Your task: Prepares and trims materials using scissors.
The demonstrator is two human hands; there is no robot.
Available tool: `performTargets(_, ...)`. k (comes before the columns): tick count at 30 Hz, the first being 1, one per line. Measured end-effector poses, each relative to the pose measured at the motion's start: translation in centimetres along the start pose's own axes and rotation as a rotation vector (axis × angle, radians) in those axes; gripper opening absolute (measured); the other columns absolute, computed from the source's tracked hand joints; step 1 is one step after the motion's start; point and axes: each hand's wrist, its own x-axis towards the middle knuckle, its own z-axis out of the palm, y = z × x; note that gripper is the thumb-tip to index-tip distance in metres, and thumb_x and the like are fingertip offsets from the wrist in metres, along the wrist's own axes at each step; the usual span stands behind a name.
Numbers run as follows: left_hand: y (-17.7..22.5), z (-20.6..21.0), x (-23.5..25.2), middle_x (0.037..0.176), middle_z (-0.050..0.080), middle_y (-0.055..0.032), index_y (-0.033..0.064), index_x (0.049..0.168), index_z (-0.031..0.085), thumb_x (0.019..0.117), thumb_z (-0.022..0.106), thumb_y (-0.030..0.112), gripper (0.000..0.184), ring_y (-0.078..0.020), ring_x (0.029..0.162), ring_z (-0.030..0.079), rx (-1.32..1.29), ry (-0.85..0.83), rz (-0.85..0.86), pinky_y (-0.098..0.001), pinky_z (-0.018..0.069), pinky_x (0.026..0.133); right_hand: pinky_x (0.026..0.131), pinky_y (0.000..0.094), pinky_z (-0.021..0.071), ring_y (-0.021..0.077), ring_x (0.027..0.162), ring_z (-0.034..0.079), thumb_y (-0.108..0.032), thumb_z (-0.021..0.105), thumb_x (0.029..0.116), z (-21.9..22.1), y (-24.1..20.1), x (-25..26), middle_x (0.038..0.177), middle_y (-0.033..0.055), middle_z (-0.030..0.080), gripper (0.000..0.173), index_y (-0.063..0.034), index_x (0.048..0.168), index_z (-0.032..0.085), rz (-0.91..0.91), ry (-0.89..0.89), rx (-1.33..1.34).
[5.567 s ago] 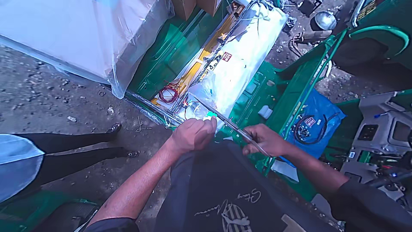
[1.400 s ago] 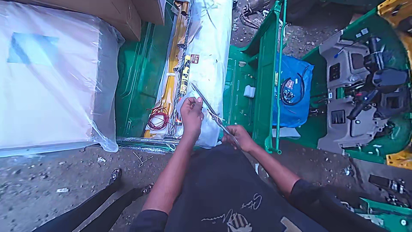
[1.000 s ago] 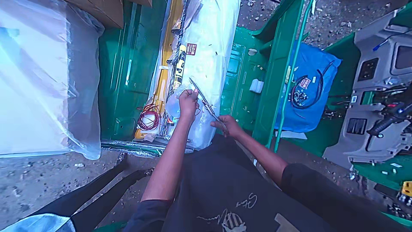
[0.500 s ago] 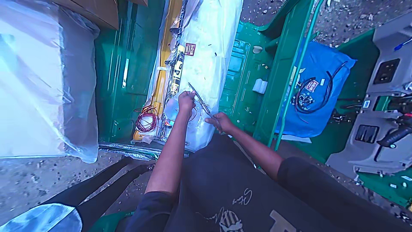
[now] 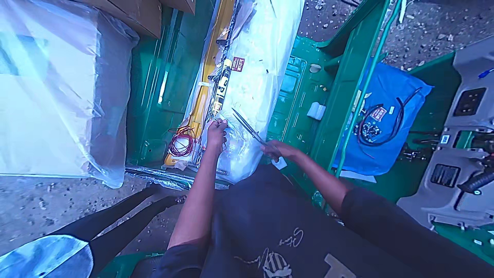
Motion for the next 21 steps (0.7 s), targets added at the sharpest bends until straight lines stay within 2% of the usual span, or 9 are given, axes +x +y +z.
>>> performTargets(3,-0.6,-0.8,-0.7,0.076,0.057,0.001,0.0164,0.106,0.061,0.1036,0.062,0.028,0.012,-0.0067,0.05,0.039,0.026,0.018,0.124,-0.0213,0.0285,0.043,0.053,0.023,0.048,0.0057,0.055,0.052,-0.048,0.072,0.0933,0.9,1.6,-2.1,0.069,-0.0051,0.054,0.039,-0.0108,0.097,0.062,-0.133,0.068,0.061)
performTargets(5,-0.8,-1.5,-1.8,0.071,0.055,0.0006,0.0131,0.107,0.063,0.1025,0.064,0.024,0.011,-0.0076,0.05,0.04,0.037,0.013,0.233,-0.0229,0.0315,0.044,0.051,0.0244,0.046,0.0068,0.053,0.051,-0.041,0.074,0.0941,1.0,1.6,-2.6,0.067,-0.0033,0.056,0.033,-0.0091,0.093,0.063,-0.235,0.203,0.012)
performTargets(8,-1.0,-2.1,-4.8,0.072,0.059,-0.0002,0.0108,0.104,0.068,0.1,0.068,0.022,0.012,-0.0084,0.051,0.043,0.071,0.036,0.282,-0.0241,0.0364,0.047,0.051,0.0386,0.0532,0.0181,0.051,0.058,-0.043,0.073,0.0958,-0.3,-0.6,-1.6,0.063,0.0058,0.059,0.038,-0.0056,0.089,0.065,-0.185,0.561,-0.398)
performTargets(10,-1.3,-2.3,-6.3,0.075,0.064,-0.0012,0.0093,0.105,0.071,0.0977,0.071,0.021,0.014,-0.0087,0.053,0.048,0.108,0.054,0.278,-0.0249,0.0402,0.048,0.059,0.0519,0.0499,0.0294,0.062,0.06,-0.047,0.071,0.0957,-1.6,-3.0,0.9,0.069,0.0123,0.06,0.043,-0.0046,0.088,0.065,-0.101,0.734,-0.628)
performTargets(11,-1.4,-2.5,-6.7,0.08,0.069,-0.002,0.0085,0.107,0.073,0.0971,0.073,0.021,0.016,-0.0096,0.059,0.056,0.146,0.062,0.27,-0.0271,0.0468,0.055,0.067,0.0564,0.0518,0.0333,0.073,0.065,-0.049,0.068,0.096,-2.5,-4.1,2.6,0.077,0.0143,0.064,0.044,-0.0049,0.091,0.066,-0.04,0.782,-0.729)
performTargets(13,-1.8,-2.9,-7.2,0.089,0.075,-0.0026,0.0079,0.111,0.074,0.097,0.073,0.021,0.019,-0.0098,0.068,0.065,0.178,0.071,0.256,-0.0288,0.0534,0.062,0.076,0.0591,0.0543,0.0365,0.09,0.069,-0.051,0.065,0.0961,-3.4,-6.0,6.1,0.09,0.0169,0.069,0.047,-0.0044,0.098,0.068,0.041,0.85,-0.817)
performTargets(17,-1.9,-3.4,-8.2,0.087,0.074,-0.0029,0.0064,0.111,0.074,0.0986,0.07,0.016,0.017,-0.007,0.05,0.046,0.012,0.069,0.2,-0.0224,0.0346,0.045,0.081,0.0604,0.0553,0.0395,0.101,0.07,-0.044,0.068,0.0941,-3.7,-8.3,10.7,0.104,0.0205,0.071,0.045,-0.0024,0.111,0.067,0.07,0.894,-0.892)
performTargets(19,-1.9,-3.9,-8.8,0.089,0.073,-0.0028,0.007,0.113,0.073,0.0991,0.069,0.015,0.017,-0.0065,0.049,0.045,-0.017,0.08,0.183,-0.0216,0.0342,0.044,0.084,0.061,0.0553,0.0408,0.105,0.068,-0.035,0.068,0.0936,-3.6,-8.7,11.7,0.112,0.0225,0.069,0.042,0.0,0.117,0.065,0.056,0.858,-0.911)
performTargets(21,-2.1,-4.6,-8.9,0.09,0.074,-0.0028,0.0078,0.115,0.074,0.099,0.069,0.015,0.018,-0.0068,0.05,0.047,-0.017,0.105,0.181,-0.0222,0.0357,0.045,0.082,0.0613,0.0557,0.0425,0.104,0.068,-0.022,0.068,0.0924,-2.8,-9.9,11.4,0.111,0.0248,0.068,0.031,0.0022,0.112,0.065,0.043,0.812,-0.96)
